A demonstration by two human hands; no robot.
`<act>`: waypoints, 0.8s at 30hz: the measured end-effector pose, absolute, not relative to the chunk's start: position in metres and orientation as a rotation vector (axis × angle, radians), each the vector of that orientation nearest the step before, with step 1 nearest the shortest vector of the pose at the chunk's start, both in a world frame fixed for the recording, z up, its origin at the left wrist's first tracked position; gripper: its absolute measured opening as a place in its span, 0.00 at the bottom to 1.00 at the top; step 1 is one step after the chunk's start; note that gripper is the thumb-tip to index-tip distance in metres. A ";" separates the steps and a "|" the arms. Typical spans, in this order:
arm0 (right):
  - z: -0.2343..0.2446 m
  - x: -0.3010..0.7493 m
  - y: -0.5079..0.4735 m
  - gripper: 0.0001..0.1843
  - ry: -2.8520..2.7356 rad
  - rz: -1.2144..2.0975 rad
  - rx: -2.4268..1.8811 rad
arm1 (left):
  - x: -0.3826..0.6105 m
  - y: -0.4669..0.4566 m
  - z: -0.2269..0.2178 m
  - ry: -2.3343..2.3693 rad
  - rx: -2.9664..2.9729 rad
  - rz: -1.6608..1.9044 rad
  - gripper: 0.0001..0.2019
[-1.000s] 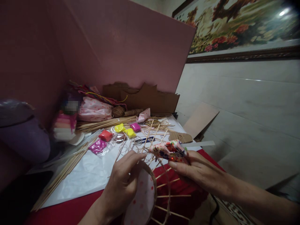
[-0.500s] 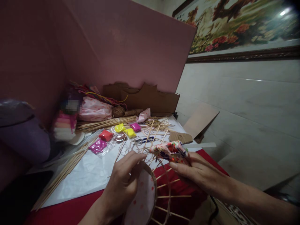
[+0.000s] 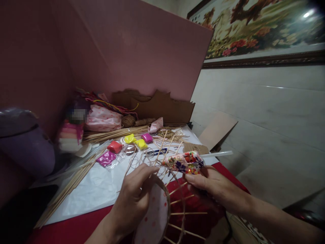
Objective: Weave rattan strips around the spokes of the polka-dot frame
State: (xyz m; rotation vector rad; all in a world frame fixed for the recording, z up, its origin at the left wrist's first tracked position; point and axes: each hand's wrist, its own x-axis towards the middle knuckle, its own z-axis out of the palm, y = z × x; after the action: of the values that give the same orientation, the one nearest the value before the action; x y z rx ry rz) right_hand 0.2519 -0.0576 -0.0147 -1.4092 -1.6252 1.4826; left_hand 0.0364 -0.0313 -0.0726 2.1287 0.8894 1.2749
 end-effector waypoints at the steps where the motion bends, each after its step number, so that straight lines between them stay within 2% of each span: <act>1: -0.014 0.252 -0.058 0.21 -1.606 1.506 -1.402 | 0.036 -0.031 -0.073 0.889 2.126 1.273 0.10; 17: -0.014 0.253 -0.061 0.23 -1.564 1.375 -1.423 | 0.037 -0.031 -0.072 0.899 2.116 1.280 0.10; 21: -0.010 0.256 -0.063 0.23 -1.536 1.272 -1.305 | 0.037 -0.031 -0.073 0.915 2.111 1.272 0.10; 24: -0.003 0.267 -0.057 0.21 -1.470 1.059 -1.250 | 0.036 -0.030 -0.074 0.947 2.094 1.272 0.10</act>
State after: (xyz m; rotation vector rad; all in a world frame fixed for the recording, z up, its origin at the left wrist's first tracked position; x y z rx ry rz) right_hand 0.2667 -0.0574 -0.0031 -1.2499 -1.4697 1.0587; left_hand 0.0359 -0.0303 -0.0741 2.0939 0.9475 1.2723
